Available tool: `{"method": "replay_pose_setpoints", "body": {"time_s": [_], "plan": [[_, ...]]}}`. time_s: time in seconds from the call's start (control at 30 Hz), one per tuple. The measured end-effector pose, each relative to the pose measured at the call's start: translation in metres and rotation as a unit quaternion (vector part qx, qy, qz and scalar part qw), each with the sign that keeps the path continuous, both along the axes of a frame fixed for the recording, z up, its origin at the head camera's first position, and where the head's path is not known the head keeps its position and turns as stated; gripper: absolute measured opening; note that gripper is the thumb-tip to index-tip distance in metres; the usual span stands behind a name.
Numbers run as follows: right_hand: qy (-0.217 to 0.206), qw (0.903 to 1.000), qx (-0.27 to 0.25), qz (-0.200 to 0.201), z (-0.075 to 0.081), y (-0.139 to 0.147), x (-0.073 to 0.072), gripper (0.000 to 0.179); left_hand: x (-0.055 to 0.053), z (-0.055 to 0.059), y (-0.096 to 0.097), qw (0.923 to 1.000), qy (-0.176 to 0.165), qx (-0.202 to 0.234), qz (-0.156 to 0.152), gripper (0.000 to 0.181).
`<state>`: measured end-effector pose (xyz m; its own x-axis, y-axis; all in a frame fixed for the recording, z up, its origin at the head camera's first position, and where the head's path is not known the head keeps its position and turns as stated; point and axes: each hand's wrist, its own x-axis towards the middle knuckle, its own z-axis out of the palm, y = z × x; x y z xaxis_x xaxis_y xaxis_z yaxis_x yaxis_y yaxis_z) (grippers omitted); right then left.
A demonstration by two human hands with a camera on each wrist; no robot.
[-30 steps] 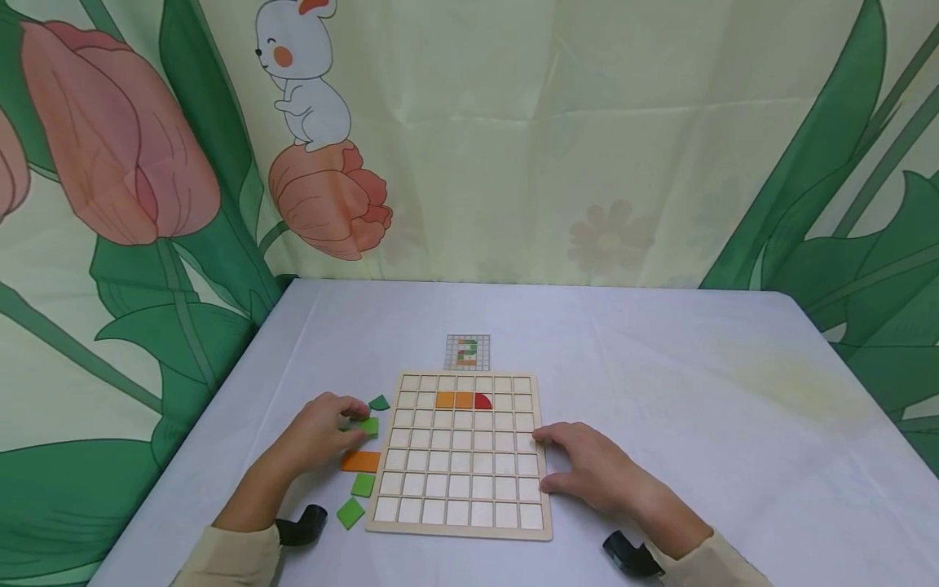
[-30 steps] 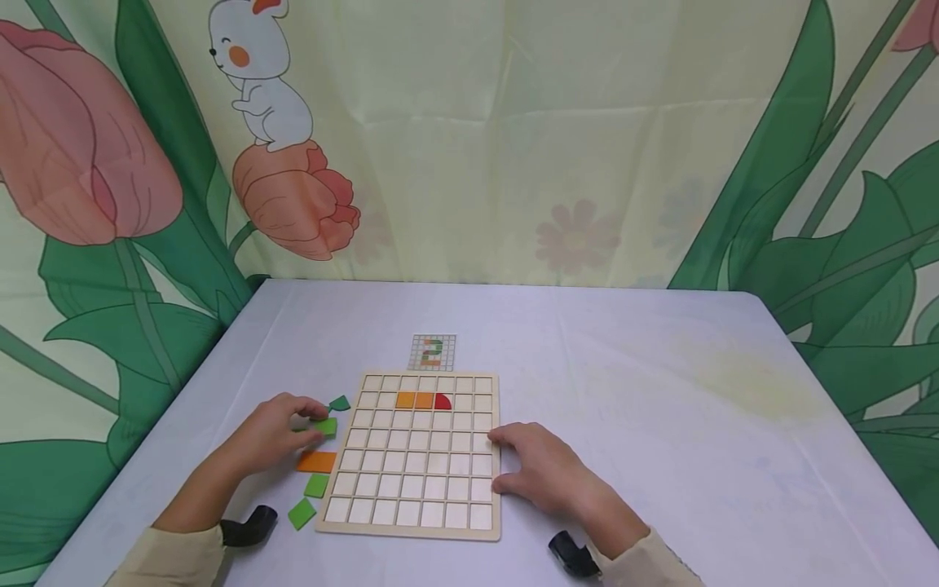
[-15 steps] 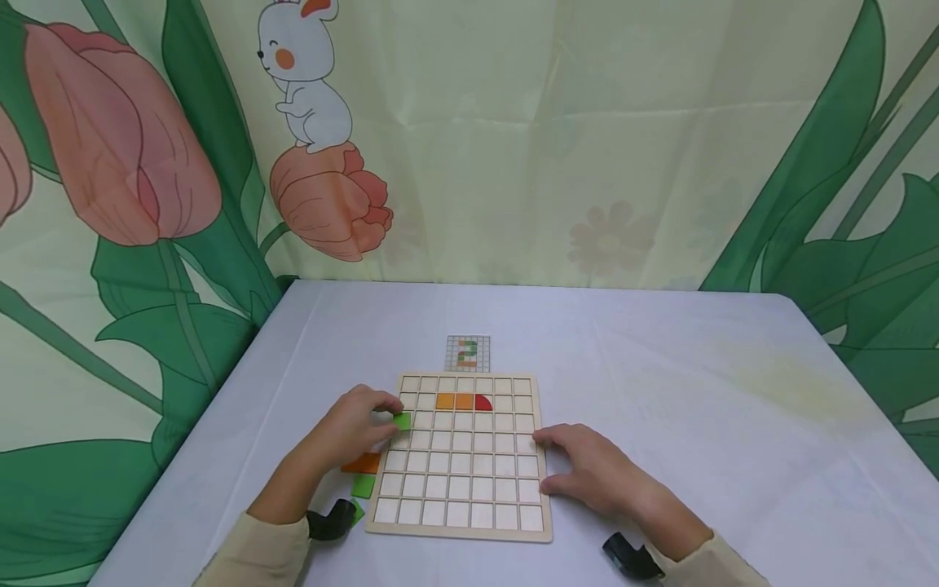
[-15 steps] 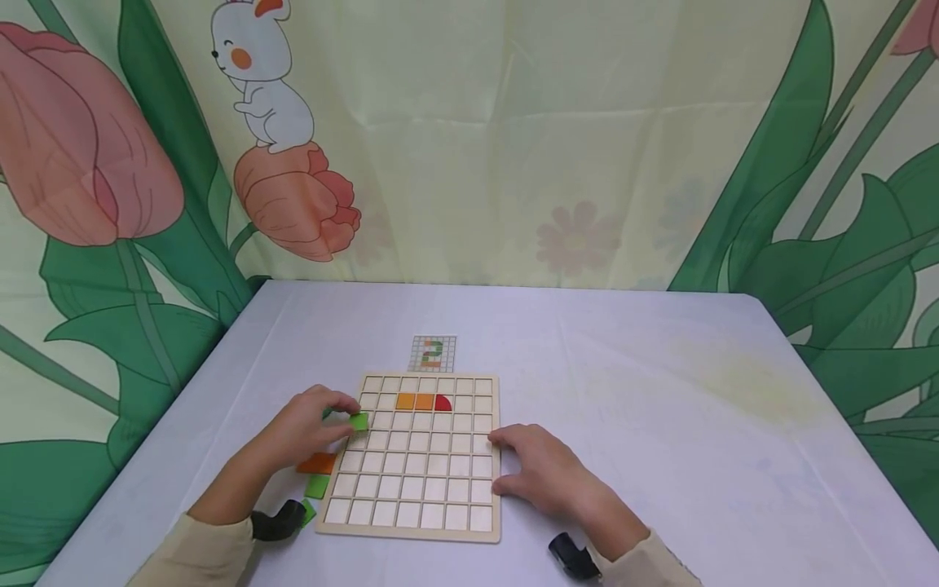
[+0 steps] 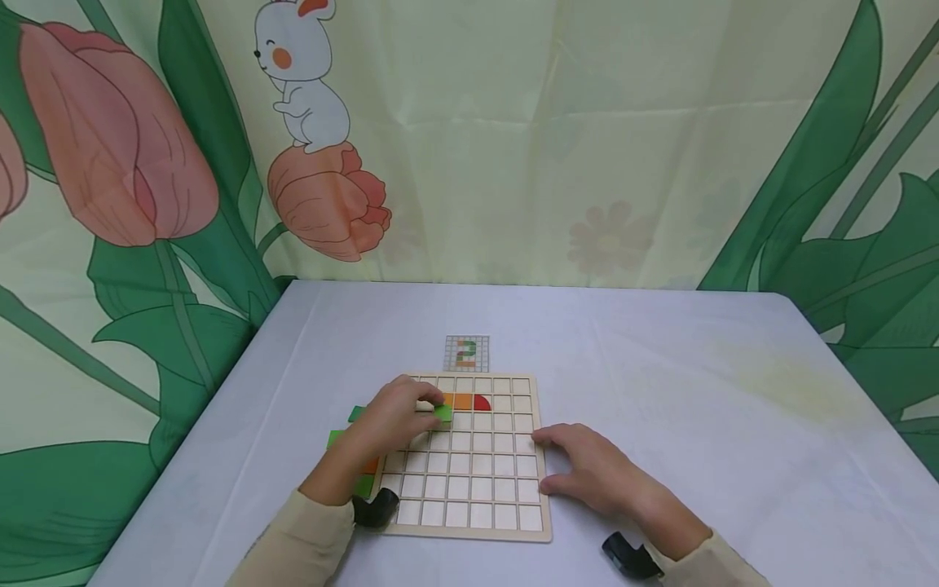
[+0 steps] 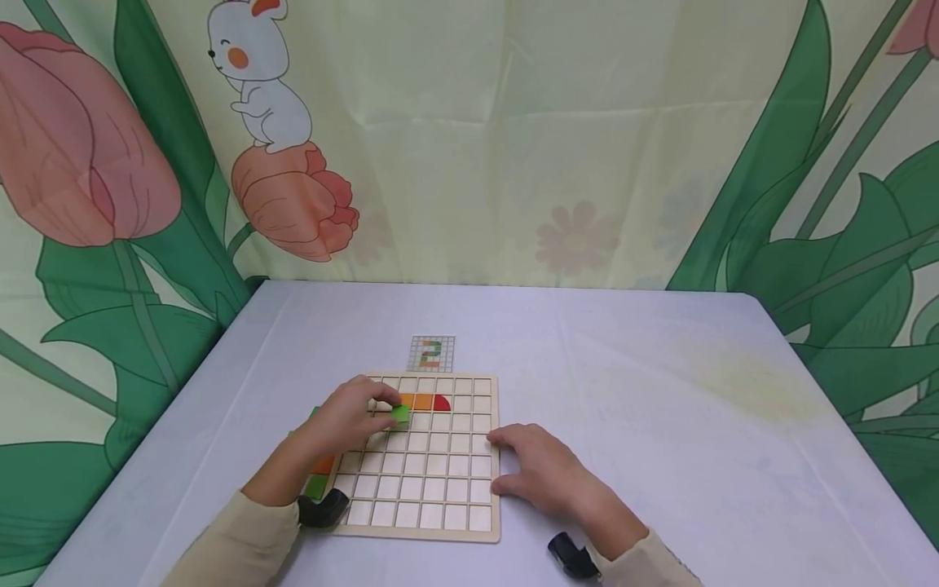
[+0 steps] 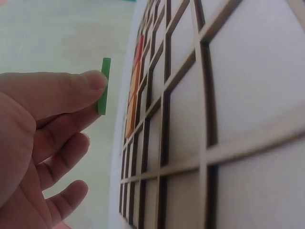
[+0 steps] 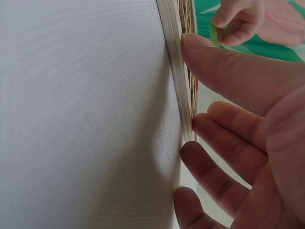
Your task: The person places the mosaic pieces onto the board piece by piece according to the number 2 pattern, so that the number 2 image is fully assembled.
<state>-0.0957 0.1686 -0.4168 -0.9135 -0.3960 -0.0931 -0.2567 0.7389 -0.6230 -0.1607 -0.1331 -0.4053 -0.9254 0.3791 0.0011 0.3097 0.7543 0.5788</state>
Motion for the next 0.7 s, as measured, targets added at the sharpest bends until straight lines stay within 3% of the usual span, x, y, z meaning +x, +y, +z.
{"method": "replay_pose_setpoints", "body": {"time_s": [0.43,0.7], "plan": [[-0.005,1.0000,-0.002,-0.008,0.000,-0.001,0.000,0.057,-0.003,-0.002,0.022,0.9994,-0.003,-0.007,-0.033,0.017],[-0.013,0.9998,-0.004,-0.011,0.000,-0.001,0.000,0.058,-0.005,-0.011,0.031,0.9992,-0.010,-0.009,-0.037,0.017]]}}
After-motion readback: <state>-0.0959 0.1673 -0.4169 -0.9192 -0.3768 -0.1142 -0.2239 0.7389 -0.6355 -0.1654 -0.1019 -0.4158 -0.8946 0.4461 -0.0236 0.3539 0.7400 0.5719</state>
